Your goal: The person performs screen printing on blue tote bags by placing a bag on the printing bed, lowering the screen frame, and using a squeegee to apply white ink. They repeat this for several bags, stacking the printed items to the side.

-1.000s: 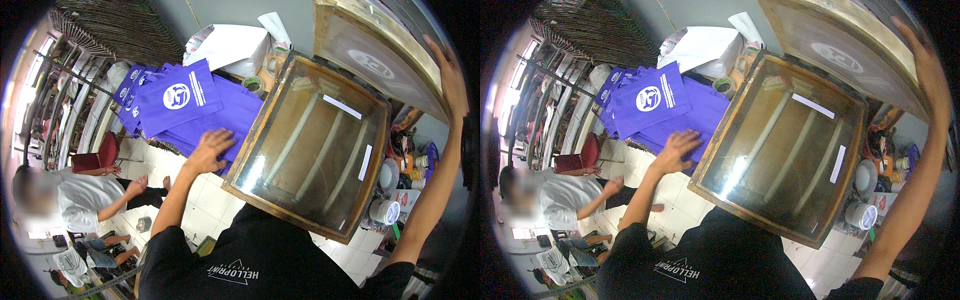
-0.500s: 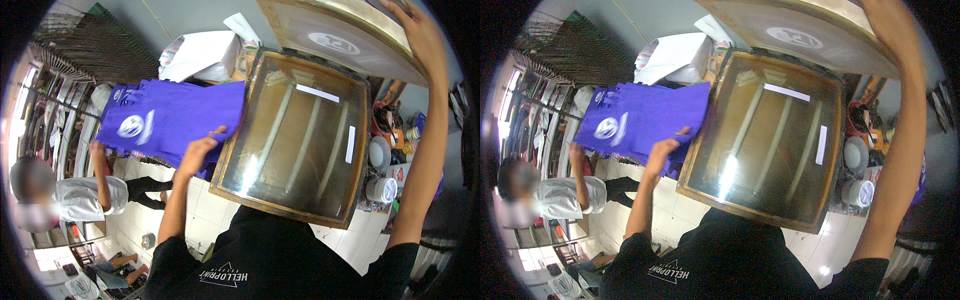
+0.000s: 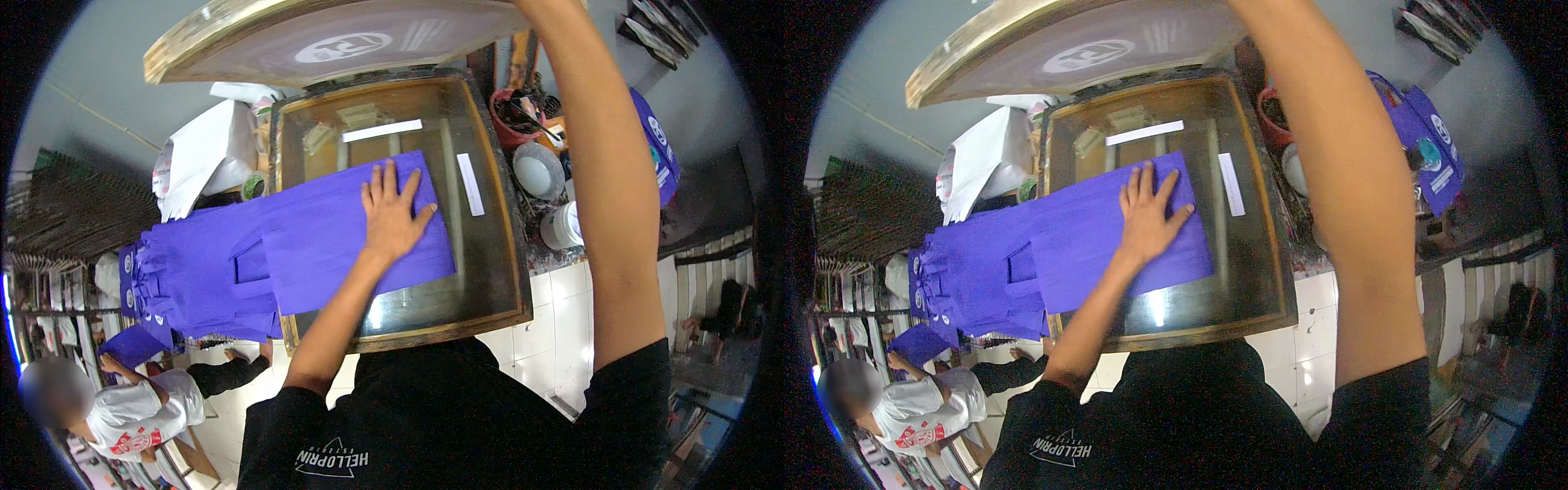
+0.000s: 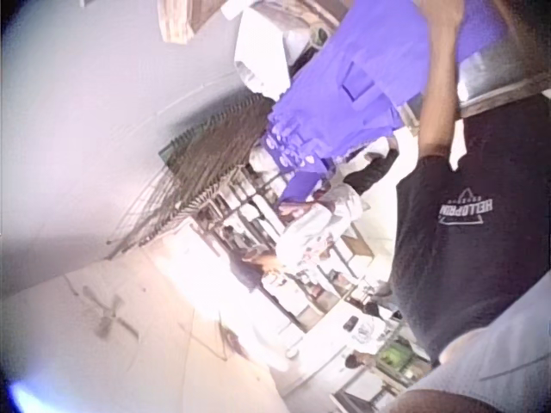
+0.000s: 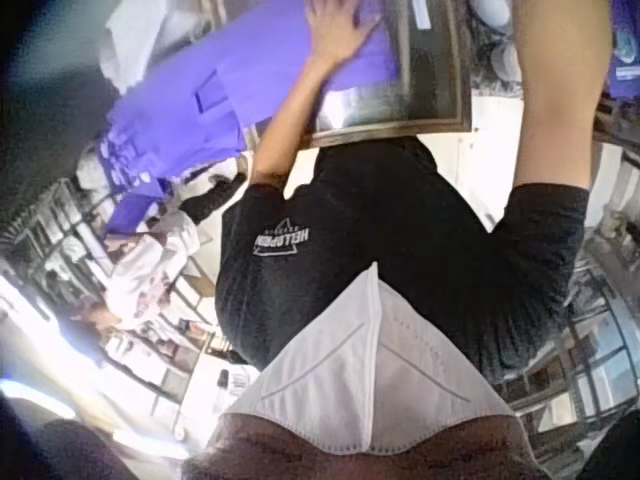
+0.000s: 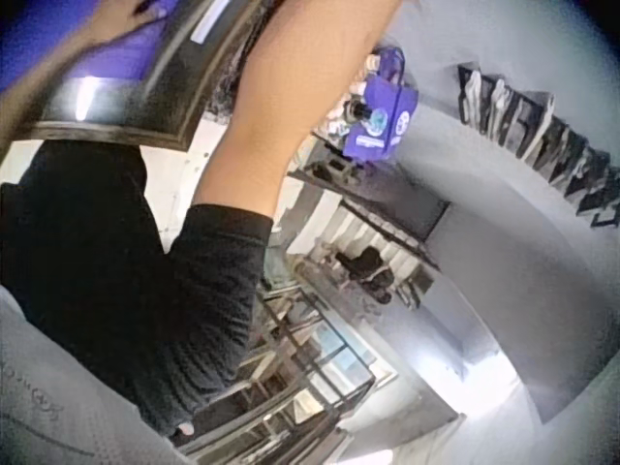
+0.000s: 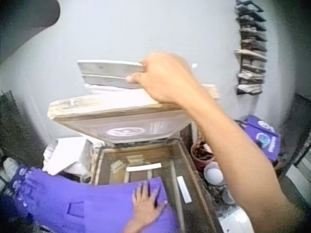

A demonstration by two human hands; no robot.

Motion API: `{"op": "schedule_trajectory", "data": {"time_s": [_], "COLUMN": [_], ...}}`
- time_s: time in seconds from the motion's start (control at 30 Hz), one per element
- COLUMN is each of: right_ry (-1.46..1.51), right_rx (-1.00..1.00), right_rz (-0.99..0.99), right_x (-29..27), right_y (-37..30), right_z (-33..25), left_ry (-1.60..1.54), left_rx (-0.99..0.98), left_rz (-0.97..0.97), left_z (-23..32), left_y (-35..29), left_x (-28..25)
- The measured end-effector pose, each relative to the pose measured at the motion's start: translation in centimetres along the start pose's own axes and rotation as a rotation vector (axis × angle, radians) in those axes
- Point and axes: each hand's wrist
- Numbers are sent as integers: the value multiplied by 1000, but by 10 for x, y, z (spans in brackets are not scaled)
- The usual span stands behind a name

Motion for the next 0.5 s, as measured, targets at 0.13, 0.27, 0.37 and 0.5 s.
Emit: {"op": "schedule_trajectory", "data": {"time_s": [0.13, 0.27, 0.37, 0.5], "right_ry": [22, 31, 80, 4], "right_rx": [-24, -38, -58, -21], "right_rz": [17, 19, 4, -7], "right_x": [2, 6, 0, 2], "right_y": [4, 4, -2, 4], "right_z": [2, 6, 6, 5], "left_ry": [97, 76, 70, 72], "left_rx": [-28, -3, -17, -19], "left_rz": [-102, -152, -185, -168], "left_z": [-9, -2, 2, 4], "left_y": [42, 73, 85, 92], "left_x": [14, 22, 23, 28]}}
Point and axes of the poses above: each hand's wrist, its own y-axis towards the middle knuckle, its own x-axis out of the palm, z = x × y, and after that the axes turned 8 degrees about x, right-handed
